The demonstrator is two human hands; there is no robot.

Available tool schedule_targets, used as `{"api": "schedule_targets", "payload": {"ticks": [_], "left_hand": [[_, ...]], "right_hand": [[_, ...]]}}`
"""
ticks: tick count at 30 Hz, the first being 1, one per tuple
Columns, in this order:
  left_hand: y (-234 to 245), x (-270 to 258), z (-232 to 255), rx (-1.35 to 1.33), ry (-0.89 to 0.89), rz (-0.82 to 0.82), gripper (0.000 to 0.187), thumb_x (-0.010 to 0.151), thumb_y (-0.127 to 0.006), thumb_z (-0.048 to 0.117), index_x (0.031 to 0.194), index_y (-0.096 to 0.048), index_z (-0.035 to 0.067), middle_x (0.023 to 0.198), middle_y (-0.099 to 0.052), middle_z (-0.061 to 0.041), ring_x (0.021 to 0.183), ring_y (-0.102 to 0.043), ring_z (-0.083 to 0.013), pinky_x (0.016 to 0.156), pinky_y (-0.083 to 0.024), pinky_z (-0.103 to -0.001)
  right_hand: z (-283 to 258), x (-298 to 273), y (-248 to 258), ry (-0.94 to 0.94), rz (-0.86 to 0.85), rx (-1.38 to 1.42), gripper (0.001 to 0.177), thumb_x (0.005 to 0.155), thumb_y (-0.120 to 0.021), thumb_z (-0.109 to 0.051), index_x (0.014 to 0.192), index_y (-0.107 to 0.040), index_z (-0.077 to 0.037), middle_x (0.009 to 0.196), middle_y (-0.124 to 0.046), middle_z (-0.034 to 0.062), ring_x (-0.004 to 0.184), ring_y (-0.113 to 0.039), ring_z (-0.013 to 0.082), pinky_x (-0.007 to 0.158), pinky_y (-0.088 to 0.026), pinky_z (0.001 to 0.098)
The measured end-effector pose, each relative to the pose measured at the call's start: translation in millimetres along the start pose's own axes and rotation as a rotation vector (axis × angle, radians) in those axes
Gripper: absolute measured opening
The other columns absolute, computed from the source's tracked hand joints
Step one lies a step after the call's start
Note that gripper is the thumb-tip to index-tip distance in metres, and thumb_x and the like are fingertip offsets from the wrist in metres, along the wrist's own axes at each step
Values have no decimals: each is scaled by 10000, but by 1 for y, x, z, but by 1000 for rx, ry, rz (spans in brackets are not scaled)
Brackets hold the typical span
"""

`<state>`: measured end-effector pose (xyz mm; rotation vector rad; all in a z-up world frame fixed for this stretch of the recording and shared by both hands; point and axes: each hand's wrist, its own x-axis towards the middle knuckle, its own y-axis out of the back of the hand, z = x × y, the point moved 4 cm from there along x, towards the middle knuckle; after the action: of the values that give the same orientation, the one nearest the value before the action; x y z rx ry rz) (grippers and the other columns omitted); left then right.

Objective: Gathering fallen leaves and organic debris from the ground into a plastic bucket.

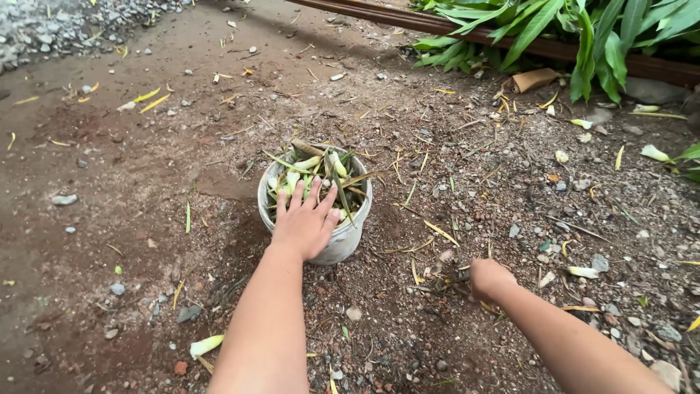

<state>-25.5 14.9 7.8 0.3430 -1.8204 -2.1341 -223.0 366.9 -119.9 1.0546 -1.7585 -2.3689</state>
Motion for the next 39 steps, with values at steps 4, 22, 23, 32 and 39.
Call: {"api": "schedule_targets", "payload": {"ticks": [4, 22, 23, 32, 39], "left_hand": [[3, 0, 0, -3, -3, 11, 600, 1027, -254, 517, 1607, -227, 364, 1703, -141, -16, 1562, -93, -322, 1241, -15, -549], [1, 1, 1, 8, 11, -14, 602, 1030, -249, 504, 1614, -208, 361, 1705, -119, -23, 1562, -63, -340, 1240, -3, -563], [0, 0, 1, 4, 9, -10, 603, 1029, -252, 503, 1613, -210, 359, 1705, -121, -23, 1562, -65, -341, 1240, -4, -564], [2, 4, -1, -22, 25, -11, 625, 1027, -260, 517, 1622, -191, 338, 1710, -93, -53, 1565, -39, -360, 1236, 12, -571], [5, 8, -3, -62, 93, -45, 665, 1021, -255, 545, 1633, -132, 315, 1717, -16, -85, 1570, 44, -365, 1223, 63, -599]], "right_hand": [[-8, -17, 12, -70, 0, 14, 455, 799, -907, -307, 1118, -734, -33, 1195, -730, 176, 1123, -724, 304, 954, -591, 399], [13, 1, 38, -57, 135, 135, 239, 985, -617, -199, 1011, -784, -31, 1075, -758, 225, 965, -772, 313, 928, -619, 424], [9, -4, 51, -61, 155, 162, 199, 964, -642, -210, 1030, -787, -90, 1069, -767, 178, 942, -778, 282, 908, -637, 420], [20, 1, 111, 26, 374, 289, 170, 906, -704, -232, 1021, -823, -192, 1105, -834, 57, 973, -791, 196, 955, -627, 371], [16, 2, 43, 319, 292, 30, 227, 901, -598, -53, 919, -799, -159, 1516, -550, -30, 1267, -645, 168, 1090, -519, 307]]}}
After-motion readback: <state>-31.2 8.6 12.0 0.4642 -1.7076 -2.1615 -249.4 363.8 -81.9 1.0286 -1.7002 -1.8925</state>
